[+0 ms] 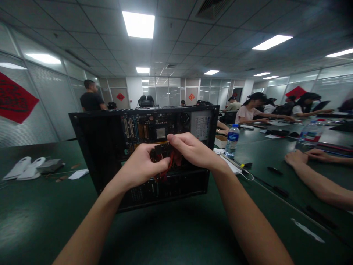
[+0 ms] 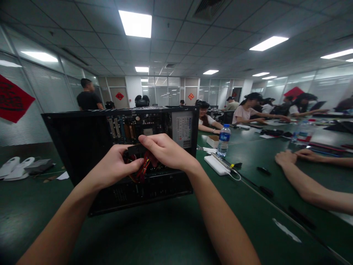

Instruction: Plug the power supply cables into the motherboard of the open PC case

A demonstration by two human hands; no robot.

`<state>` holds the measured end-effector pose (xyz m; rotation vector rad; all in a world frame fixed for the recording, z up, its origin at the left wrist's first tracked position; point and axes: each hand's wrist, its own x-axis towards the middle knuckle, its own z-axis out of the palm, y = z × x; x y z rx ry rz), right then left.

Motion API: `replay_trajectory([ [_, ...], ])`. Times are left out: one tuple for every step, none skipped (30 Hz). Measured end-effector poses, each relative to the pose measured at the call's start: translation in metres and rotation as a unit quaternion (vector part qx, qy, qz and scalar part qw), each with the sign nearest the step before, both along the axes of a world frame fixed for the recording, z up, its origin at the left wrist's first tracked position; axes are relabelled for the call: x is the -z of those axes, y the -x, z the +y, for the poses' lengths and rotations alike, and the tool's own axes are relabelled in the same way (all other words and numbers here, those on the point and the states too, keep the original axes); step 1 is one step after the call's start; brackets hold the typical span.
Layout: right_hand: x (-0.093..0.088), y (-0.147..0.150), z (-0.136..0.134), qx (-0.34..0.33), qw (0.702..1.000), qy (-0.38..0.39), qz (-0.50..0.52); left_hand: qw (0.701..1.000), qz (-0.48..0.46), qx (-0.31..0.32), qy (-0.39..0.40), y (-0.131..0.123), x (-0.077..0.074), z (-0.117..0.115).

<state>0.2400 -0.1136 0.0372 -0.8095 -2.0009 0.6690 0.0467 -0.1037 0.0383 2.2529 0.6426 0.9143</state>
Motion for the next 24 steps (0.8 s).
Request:
replay_trajectory([
  [-0.0001, 0.0005, -0.0003, 0.000, 1.000, -0.005, -0.002, 1.000, 0.001, -0.005, -0.002, -0.0001, -0.0002, -0.0004],
  [-0.0003, 0.0010, -0.0006, 0.000, 1.000, -0.009, -0.002, 1.000, 0.003, -0.010, -0.004, -0.0002, -0.0003, -0.0008],
  [-0.0006, 0.0017, -0.0010, 0.001, 1.000, -0.013, -0.002, 1.000, 0.007, -0.015, -0.004, -0.0003, -0.0004, -0.0010],
  [-0.0009, 0.0023, -0.0013, 0.003, 1.000, -0.017, -0.001, 1.000, 0.010, -0.021, -0.002, -0.0004, -0.0004, -0.0011],
  [-0.0011, 0.0028, -0.0016, 0.005, 1.000, -0.021, -0.001, 1.000, 0.013, -0.028, 0.000, -0.0005, -0.0003, -0.0012],
  [-0.0014, 0.0033, -0.0019, 0.008, 1.000, -0.024, -0.001, 0.999, 0.016, -0.035, 0.004, -0.0004, -0.0003, -0.0011],
  [-0.0015, 0.0038, -0.0021, 0.010, 1.000, -0.027, -0.001, 0.999, 0.018, -0.039, 0.007, -0.0003, -0.0001, -0.0009],
  [-0.0015, 0.0041, -0.0023, 0.012, 1.000, -0.028, -0.002, 0.999, 0.019, -0.041, 0.010, -0.0001, 0.0001, -0.0007],
  [-0.0015, 0.0044, -0.0024, 0.013, 1.000, -0.028, -0.004, 0.999, 0.020, -0.040, 0.012, 0.0001, 0.0003, -0.0004],
  [-0.0013, 0.0047, -0.0024, 0.015, 1.000, -0.027, -0.005, 0.999, 0.021, -0.037, 0.014, 0.0001, 0.0006, -0.0001],
  [-0.0012, 0.0049, -0.0025, 0.016, 1.000, -0.026, -0.006, 0.999, 0.021, -0.035, 0.015, 0.0000, 0.0008, 0.0002],
  [-0.0010, 0.0050, -0.0026, 0.017, 1.000, -0.025, -0.007, 0.999, 0.020, -0.033, 0.014, -0.0002, 0.0010, 0.0004],
  [-0.0008, 0.0051, -0.0027, 0.019, 0.999, -0.025, -0.010, 0.999, 0.018, -0.032, 0.012, -0.0005, 0.0012, 0.0005],
  [-0.0007, 0.0053, -0.0029, 0.021, 0.999, -0.027, -0.014, 0.999, 0.016, -0.032, 0.011, -0.0009, 0.0013, 0.0005],
  [-0.0008, 0.0054, -0.0032, 0.022, 0.999, -0.031, -0.017, 0.999, 0.013, -0.031, 0.010, -0.0014, 0.0015, 0.0004],
  [-0.0009, 0.0056, -0.0036, 0.024, 0.999, -0.037, -0.021, 0.999, 0.010, -0.030, 0.009, -0.0018, 0.0016, 0.0002],
  [-0.0011, 0.0059, -0.0041, 0.026, 0.998, -0.045, -0.025, 0.999, 0.008, -0.029, 0.009, -0.0022, 0.0018, 0.0000],
  [-0.0014, 0.0062, -0.0047, 0.029, 0.998, -0.053, -0.028, 0.999, 0.007, -0.030, 0.010, -0.0026, 0.0021, -0.0001],
  [-0.0019, 0.0064, -0.0053, 0.033, 0.997, -0.062, -0.032, 0.999, 0.006, -0.033, 0.009, -0.0029, 0.0026, -0.0001],
  [-0.0024, 0.0067, -0.0059, 0.037, 0.996, -0.073, -0.036, 0.999, 0.005, -0.039, 0.007, -0.0033, 0.0032, 0.0001],
  [-0.0030, 0.0069, -0.0065, 0.041, 0.995, -0.083, -0.043, 0.999, 0.004, -0.048, 0.002, -0.0037, 0.0039, 0.0004],
  [-0.0036, 0.0069, -0.0069, 0.046, 0.993, -0.093, -0.051, 0.998, 0.002, -0.058, -0.004, -0.0041, 0.0047, 0.0009],
  [-0.0042, 0.0069, -0.0073, 0.050, 0.992, -0.103, -0.060, 0.998, -0.002, -0.068, -0.012, -0.0046, 0.0053, 0.0016],
  [-0.0049, 0.0068, -0.0075, 0.056, 0.990, -0.114, -0.067, 0.997, -0.007, -0.077, -0.021, -0.0051, 0.0057, 0.0023],
])
